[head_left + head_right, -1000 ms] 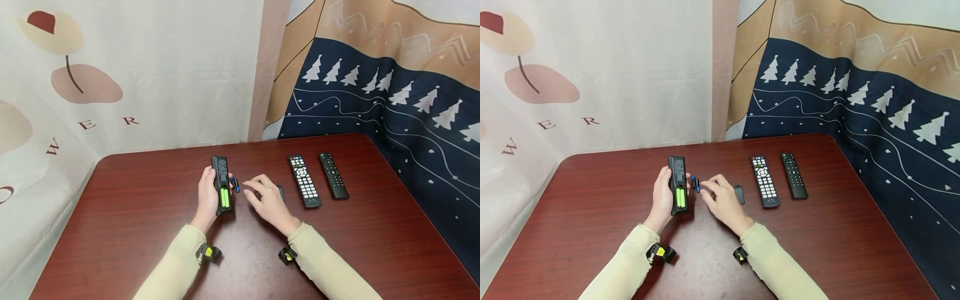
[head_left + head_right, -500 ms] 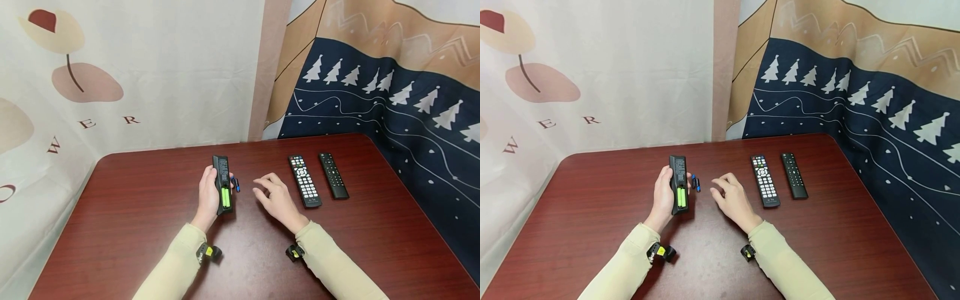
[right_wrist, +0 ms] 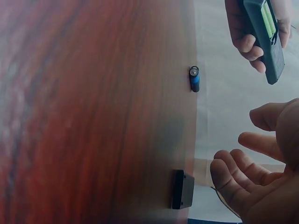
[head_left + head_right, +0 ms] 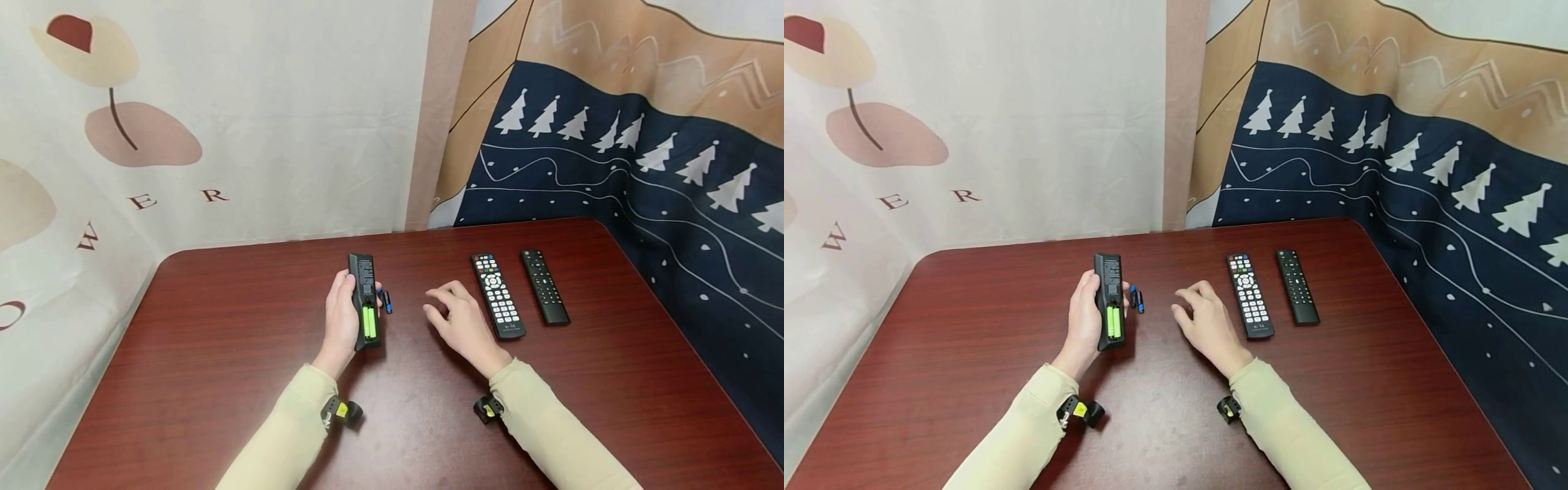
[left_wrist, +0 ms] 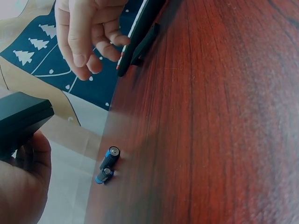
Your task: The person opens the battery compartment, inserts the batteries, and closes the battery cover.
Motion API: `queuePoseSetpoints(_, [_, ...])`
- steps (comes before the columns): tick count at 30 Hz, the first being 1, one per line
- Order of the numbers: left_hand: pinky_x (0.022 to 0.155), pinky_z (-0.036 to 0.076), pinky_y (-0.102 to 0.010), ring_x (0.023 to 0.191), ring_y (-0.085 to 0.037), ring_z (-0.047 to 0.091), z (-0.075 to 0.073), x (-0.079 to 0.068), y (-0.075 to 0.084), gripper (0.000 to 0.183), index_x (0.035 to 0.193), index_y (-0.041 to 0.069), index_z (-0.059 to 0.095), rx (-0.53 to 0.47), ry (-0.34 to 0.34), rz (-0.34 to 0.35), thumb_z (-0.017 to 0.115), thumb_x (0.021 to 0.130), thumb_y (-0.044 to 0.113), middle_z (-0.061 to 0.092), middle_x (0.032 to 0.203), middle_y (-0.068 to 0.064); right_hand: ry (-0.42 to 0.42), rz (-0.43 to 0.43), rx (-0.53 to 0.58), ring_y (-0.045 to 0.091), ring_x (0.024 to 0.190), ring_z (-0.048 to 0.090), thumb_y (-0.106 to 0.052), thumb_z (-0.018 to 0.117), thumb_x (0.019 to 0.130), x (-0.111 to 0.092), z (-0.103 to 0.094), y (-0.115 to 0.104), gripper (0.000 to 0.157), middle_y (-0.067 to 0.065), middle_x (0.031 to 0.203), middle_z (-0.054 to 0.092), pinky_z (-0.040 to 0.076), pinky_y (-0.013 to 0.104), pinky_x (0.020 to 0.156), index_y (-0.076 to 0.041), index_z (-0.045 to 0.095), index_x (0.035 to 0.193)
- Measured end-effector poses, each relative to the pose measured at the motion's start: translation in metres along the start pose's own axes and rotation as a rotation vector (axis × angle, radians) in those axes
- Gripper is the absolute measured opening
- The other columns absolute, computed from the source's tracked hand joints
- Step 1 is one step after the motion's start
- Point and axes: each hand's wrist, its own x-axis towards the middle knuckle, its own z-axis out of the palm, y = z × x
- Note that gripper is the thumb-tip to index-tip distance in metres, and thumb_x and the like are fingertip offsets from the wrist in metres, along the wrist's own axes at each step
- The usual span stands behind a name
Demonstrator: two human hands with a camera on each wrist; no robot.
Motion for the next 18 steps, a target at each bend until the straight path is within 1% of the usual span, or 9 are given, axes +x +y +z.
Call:
queuePoseSetpoints(4, [0.060,0.056,-0.031,0.071,-0.023,0.066,0.000,0.000,0.000,0.035,0.131,0.007,0.051,0.003,0.000,0.002,0.029,0.111,0.027,0.069,0.101,-0.014,-0.019,0.035,-0.018,0.021,0.083,0.063,-0.010,0.073,0.095,0.000,-0.003,0.001,0.026,0.012,0.109,0.062,0.055,0.037,0.072,0.000,0.074,0.118])
queuePoseSetpoints(12, [0.059,0.056,-0.033,0.070,-0.023,0.065,-0.001,0.000,0.000,0.035,0.130,0.006,0.051,-0.003,0.000,0.014,0.029,0.111,0.025,0.068,0.100,-0.015,-0.055,0.108,-0.078,0.025,0.085,0.063,-0.012,0.075,0.093,0.000,-0.009,0.004,0.033,0.015,0.113,0.061,0.056,0.039,0.073,0.001,0.070,0.124])
queuePoseSetpoints(15, [0.058,0.056,-0.033,0.070,-0.022,0.065,-0.001,0.001,-0.001,0.034,0.128,0.005,0.051,-0.001,-0.001,0.018,0.029,0.111,0.025,0.068,0.098,-0.013,-0.063,0.130,-0.098,0.026,0.087,0.064,-0.013,0.076,0.093,0.001,-0.010,0.006,0.035,0.016,0.115,0.061,0.056,0.041,0.075,0.001,0.069,0.124])
queuePoseSetpoints(18, [0.057,0.056,-0.033,0.070,-0.022,0.065,0.000,0.001,0.000,0.034,0.127,0.005,0.051,0.000,0.000,0.021,0.028,0.111,0.025,0.068,0.096,-0.009,-0.074,0.156,-0.123,0.029,0.091,0.065,-0.013,0.076,0.092,0.001,-0.011,0.008,0.037,0.017,0.116,0.061,0.057,0.043,0.079,0.001,0.069,0.125])
